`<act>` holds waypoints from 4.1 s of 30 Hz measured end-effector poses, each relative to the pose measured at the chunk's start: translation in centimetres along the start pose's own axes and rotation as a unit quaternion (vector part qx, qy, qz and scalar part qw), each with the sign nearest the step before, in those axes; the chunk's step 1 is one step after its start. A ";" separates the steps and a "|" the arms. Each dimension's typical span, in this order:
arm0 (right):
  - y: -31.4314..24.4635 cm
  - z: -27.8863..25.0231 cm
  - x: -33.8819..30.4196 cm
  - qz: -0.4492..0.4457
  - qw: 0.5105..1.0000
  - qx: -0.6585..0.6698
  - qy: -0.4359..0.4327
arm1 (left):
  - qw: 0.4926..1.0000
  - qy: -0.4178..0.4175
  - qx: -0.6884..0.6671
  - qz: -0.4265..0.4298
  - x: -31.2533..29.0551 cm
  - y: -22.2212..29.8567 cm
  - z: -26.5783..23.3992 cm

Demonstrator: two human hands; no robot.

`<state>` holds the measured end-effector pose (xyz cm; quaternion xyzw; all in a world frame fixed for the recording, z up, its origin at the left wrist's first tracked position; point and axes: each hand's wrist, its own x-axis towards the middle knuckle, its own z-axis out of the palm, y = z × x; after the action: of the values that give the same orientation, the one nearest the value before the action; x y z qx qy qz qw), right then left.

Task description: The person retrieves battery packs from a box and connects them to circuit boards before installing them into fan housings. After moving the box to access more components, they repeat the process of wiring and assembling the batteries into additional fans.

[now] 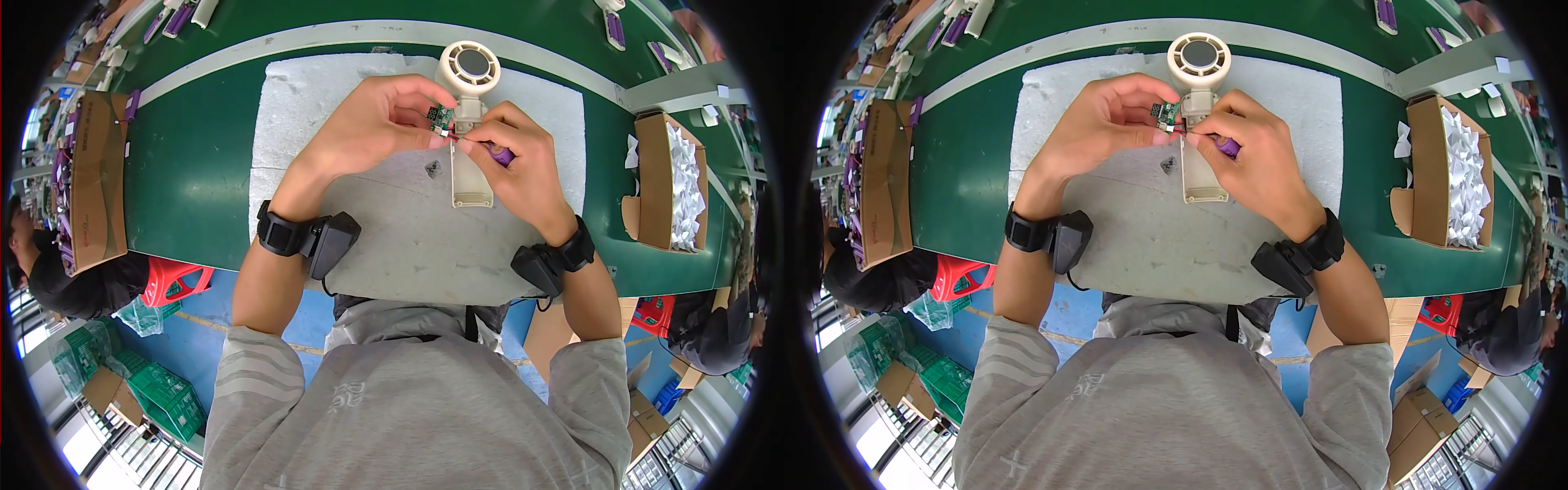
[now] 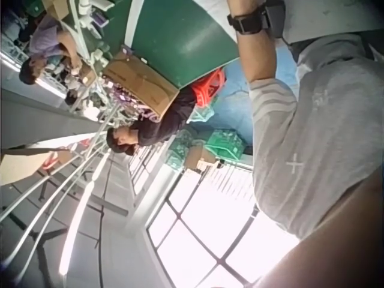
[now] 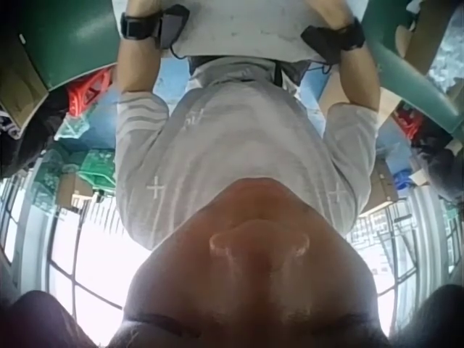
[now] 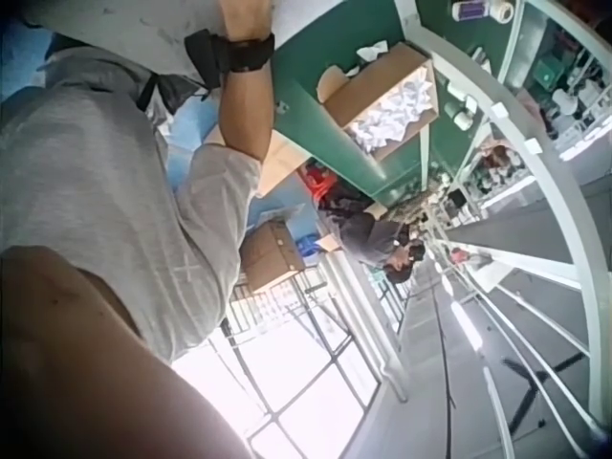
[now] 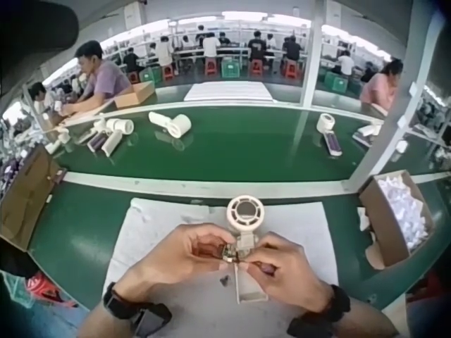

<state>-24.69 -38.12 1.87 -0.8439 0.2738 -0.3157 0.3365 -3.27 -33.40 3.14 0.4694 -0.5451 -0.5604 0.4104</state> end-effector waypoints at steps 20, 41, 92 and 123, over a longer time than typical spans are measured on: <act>-0.2 0.1 -0.1 -0.015 1.000 0.000 0.003 | 0.997 0.041 0.035 0.051 0.1 -0.8 0.5; -0.2 0.8 0.3 -0.062 0.988 -0.070 0.125 | 0.981 0.086 0.106 0.136 0.4 -1.2 1.9; -1.2 0.6 -0.2 0.023 0.990 -0.083 0.107 | 0.998 0.026 0.053 0.028 0.5 -1.4 2.0; -1.5 0.5 0.1 0.044 0.979 -0.165 0.108 | 0.982 0.087 0.154 0.070 0.8 -1.3 2.4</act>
<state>-23.89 -37.07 2.78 -0.8360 0.3937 -0.3399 0.1745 -5.68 -33.60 1.66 0.5348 -0.6184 -0.3967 0.4173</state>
